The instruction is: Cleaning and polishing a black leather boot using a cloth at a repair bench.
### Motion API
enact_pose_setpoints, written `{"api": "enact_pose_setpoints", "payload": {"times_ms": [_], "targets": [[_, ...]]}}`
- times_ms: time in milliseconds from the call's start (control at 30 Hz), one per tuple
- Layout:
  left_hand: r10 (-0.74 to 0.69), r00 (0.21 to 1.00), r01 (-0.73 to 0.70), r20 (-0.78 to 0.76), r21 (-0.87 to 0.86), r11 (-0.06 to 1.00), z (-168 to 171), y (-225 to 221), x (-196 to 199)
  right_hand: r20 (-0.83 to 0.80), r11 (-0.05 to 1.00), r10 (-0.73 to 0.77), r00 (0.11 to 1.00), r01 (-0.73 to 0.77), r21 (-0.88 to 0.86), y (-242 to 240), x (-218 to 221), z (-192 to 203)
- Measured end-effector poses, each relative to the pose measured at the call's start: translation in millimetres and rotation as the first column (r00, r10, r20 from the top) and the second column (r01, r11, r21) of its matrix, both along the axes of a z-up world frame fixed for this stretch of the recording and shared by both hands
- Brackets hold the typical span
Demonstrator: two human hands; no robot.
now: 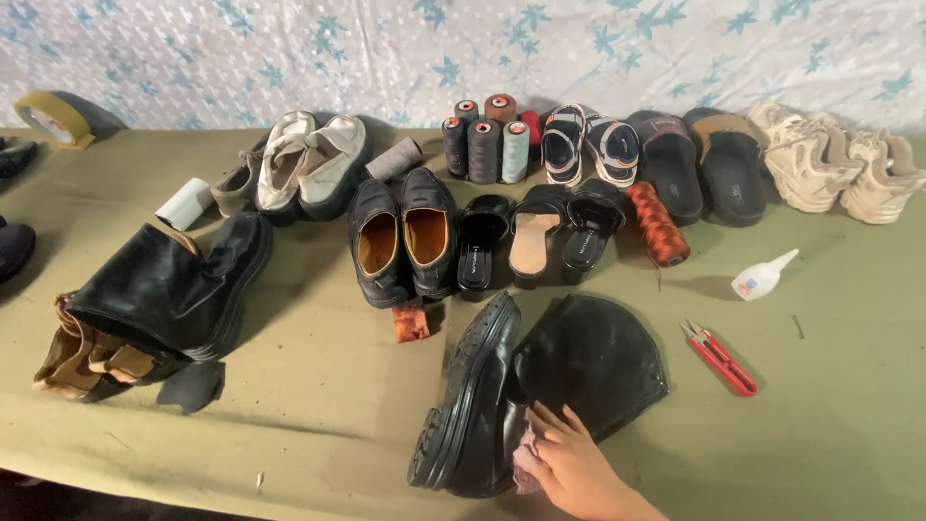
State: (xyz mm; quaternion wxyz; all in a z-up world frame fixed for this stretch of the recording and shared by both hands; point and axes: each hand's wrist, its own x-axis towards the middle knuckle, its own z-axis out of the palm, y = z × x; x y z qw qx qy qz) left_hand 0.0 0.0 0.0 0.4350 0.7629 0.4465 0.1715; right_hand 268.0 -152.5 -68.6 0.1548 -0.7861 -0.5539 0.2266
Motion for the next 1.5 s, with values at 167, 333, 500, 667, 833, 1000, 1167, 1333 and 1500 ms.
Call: {"api": "enact_pose_setpoints", "payload": {"times_ms": [167,333,500,667,833,1000,1167,1333,1500], "targets": [[-0.185,0.978,0.154,0.098,0.261,0.953,-13.0,27.1,38.4,-0.354,0.969,-0.205,0.912,0.241,0.060,-4.4,25.6,23.9],[-0.325,0.932,0.203,0.162,0.510,0.836,-64.8,30.4,84.6,-0.384,0.874,-0.453,0.805,0.485,-0.015,24.4,39.3,96.5],[-0.348,0.878,0.097,0.329,0.590,0.802,-80.3,30.2,78.9,-0.096,0.987,-0.069,0.993,0.082,0.138,73.7,32.3,87.1],[-0.389,0.807,0.130,0.444,0.509,0.851,-107.5,34.5,70.4,0.085,0.982,-0.157,0.984,0.146,0.124,131.4,33.4,65.5],[-0.412,0.790,0.119,0.454,0.546,0.829,-102.0,32.2,77.1,0.075,0.957,-0.259,0.963,0.246,0.152,151.3,64.5,83.3],[-0.463,0.773,0.112,0.433,0.625,0.773,-100.4,28.7,77.3,-0.267,0.833,-0.519,0.812,0.550,0.053,147.4,75.0,96.6],[-0.452,0.768,0.110,0.454,0.601,0.791,-95.1,29.4,76.4,0.055,0.871,-0.144,0.988,0.101,0.481,100.7,-8.3,57.4],[-0.462,0.780,0.120,0.422,0.624,0.772,-97.2,29.1,78.1,0.317,0.934,0.022,0.948,-0.133,0.333,96.3,7.9,34.7],[-0.361,0.860,0.105,0.360,0.568,0.816,-94.9,30.3,82.1,0.374,0.904,-0.042,0.926,-0.124,0.409,124.8,34.6,38.3]]}}
